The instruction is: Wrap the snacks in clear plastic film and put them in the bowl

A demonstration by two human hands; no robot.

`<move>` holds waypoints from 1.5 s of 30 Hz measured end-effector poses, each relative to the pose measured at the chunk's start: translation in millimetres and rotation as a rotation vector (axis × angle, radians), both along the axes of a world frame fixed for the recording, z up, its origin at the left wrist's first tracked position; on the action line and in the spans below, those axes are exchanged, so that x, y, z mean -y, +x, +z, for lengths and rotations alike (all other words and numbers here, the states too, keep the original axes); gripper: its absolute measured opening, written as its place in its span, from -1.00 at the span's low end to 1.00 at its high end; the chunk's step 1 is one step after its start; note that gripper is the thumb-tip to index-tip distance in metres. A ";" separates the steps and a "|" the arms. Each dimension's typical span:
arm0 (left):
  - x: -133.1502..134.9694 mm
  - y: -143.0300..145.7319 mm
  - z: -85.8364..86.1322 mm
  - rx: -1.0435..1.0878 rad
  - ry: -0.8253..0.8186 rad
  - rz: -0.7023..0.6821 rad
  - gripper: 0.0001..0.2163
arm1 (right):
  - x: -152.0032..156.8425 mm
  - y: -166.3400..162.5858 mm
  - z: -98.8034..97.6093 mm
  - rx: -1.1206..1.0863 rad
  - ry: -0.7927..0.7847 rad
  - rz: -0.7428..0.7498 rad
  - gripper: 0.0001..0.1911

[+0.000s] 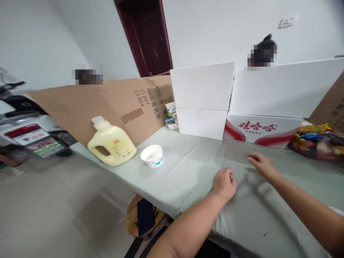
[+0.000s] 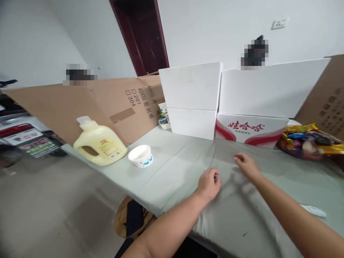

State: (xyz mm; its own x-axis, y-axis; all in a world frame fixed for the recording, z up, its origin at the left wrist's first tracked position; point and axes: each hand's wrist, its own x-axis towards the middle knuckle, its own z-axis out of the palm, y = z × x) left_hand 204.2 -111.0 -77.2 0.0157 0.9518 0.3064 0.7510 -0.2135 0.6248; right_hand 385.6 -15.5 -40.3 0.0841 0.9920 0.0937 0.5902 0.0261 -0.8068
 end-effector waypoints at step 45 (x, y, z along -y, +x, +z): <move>-280.6 -327.1 60.7 -0.475 -0.252 0.606 -0.46 | 61.6 -146.2 -55.8 0.269 0.601 0.383 -0.76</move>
State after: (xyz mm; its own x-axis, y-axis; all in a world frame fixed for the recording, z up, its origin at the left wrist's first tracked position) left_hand -122.9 169.6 -16.6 -0.4504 0.8761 0.1720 0.8883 0.4202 0.1856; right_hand 239.4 -77.1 -96.1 -0.3573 0.7196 0.5954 0.6259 0.6577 -0.4192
